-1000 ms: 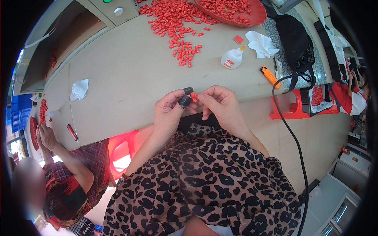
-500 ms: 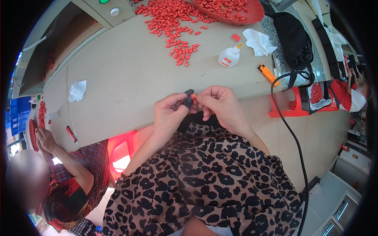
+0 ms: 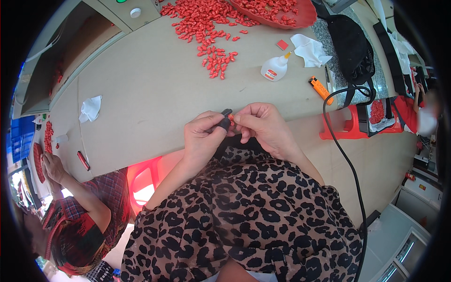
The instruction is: Glue small red plastic toy components together using a precision adhesive bottle on a factory assembly line table.
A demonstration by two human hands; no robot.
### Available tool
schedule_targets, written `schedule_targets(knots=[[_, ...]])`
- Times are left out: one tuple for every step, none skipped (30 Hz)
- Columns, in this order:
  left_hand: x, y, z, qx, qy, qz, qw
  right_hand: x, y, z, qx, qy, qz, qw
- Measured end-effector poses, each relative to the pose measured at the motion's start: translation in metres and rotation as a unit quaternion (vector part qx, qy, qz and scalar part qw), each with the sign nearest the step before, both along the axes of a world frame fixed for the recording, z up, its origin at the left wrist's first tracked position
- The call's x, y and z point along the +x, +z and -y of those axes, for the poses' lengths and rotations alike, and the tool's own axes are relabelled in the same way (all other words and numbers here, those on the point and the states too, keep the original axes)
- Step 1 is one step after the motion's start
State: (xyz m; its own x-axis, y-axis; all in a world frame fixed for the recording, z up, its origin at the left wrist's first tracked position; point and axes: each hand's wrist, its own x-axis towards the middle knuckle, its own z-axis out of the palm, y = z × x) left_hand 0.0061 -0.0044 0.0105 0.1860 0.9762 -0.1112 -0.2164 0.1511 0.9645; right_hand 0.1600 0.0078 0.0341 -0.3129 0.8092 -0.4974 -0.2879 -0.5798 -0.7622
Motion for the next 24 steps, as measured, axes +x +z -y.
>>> schedule_targets(knots=[[0.0,0.001,0.0,-0.004,0.0,-0.004,1.0,0.0,-0.001,0.0,0.001,-0.002,-0.002,1.0],[0.0,0.001,0.0,-0.003,0.0,-0.003,1.0,0.0,-0.001,0.0,0.001,-0.002,-0.002,1.0],[0.0,0.002,0.0,-0.009,0.002,0.001,1.0,0.0,-0.001,-0.001,0.001,-0.002,-0.003,1.0],[0.001,0.002,0.0,-0.014,0.005,0.004,1.0,0.0,-0.002,-0.001,0.0,-0.001,-0.005,1.0],[0.001,0.002,-0.001,-0.012,0.006,0.004,1.0,-0.001,-0.002,-0.002,0.002,0.0,-0.005,1.0],[0.0,-0.001,-0.001,-0.003,0.007,0.01,1.0,-0.002,-0.003,-0.002,0.006,-0.008,-0.009,1.0],[0.001,-0.003,-0.002,0.005,0.008,0.015,1.0,-0.002,-0.003,-0.002,0.01,-0.016,-0.013,1.0],[0.0,-0.006,-0.002,0.01,0.011,0.015,1.0,-0.003,-0.001,-0.003,0.015,-0.013,-0.014,1.0],[0.0,-0.008,-0.003,0.016,0.017,0.036,0.999,-0.004,0.001,-0.003,0.01,-0.02,-0.026,0.999],[0.0,-0.009,-0.004,0.023,0.022,0.057,0.998,-0.005,0.004,-0.003,0.004,-0.027,-0.039,0.999],[0.0,-0.009,-0.005,0.029,0.026,0.058,0.998,-0.005,0.005,-0.004,0.01,-0.023,-0.038,0.999],[0.0,-0.008,-0.005,0.006,0.022,0.07,0.997,-0.005,0.005,-0.004,0.015,-0.017,-0.031,0.999],[0.0,-0.006,-0.006,-0.016,0.018,0.083,0.996,-0.006,0.006,-0.004,0.02,-0.012,-0.023,0.999],[0.0,-0.008,-0.007,-0.006,0.02,0.087,0.996,-0.006,0.005,-0.005,0.03,-0.009,-0.02,0.999],[0.0,-0.011,-0.006,-0.009,0.018,0.1,0.995,-0.006,0.003,-0.004,0.03,-0.005,-0.025,0.999],[-0.001,-0.012,-0.006,-0.01,0.016,0.115,0.993,-0.006,0.001,-0.004,0.031,-0.001,-0.03,0.999],[-0.002,-0.013,-0.006,0.002,0.021,0.119,0.993,-0.007,0.0,-0.005,0.042,0.006,-0.026,0.999],[-0.004,-0.013,-0.006,-0.019,0.022,0.125,0.992,-0.009,0.0,-0.006,0.048,0.006,-0.016,0.999],[-0.005,-0.012,-0.006,-0.04,0.022,0.132,0.99,-0.011,0.0,-0.006,0.055,0.006,-0.006,0.998],[-0.007,-0.007,-0.007,-0.063,0.025,0.151,0.986,-0.011,0.002,-0.004,0.069,-0.001,-0.002,0.998],[-0.008,-0.002,-0.012,-0.053,0.026,0.157,0.986,-0.007,0.003,-0.003,0.078,0.001,0.004,0.997],[-0.01,0.003,-0.019,-0.065,0.029,0.151,0.986,-0.001,0.003,-0.003,0.11,-0.021,0.062,0.992],[-0.012,0.009,-0.025,-0.078,0.036,0.144,0.986,0.003,0.001,-0.003,0.14,-0.041,0.116,0.982],[-0.013,0.018,-0.034,-0.082,0.039,0.117,0.989,0.005,-0.002,-0.004,0.178,-0.105,0.149,0.967]])
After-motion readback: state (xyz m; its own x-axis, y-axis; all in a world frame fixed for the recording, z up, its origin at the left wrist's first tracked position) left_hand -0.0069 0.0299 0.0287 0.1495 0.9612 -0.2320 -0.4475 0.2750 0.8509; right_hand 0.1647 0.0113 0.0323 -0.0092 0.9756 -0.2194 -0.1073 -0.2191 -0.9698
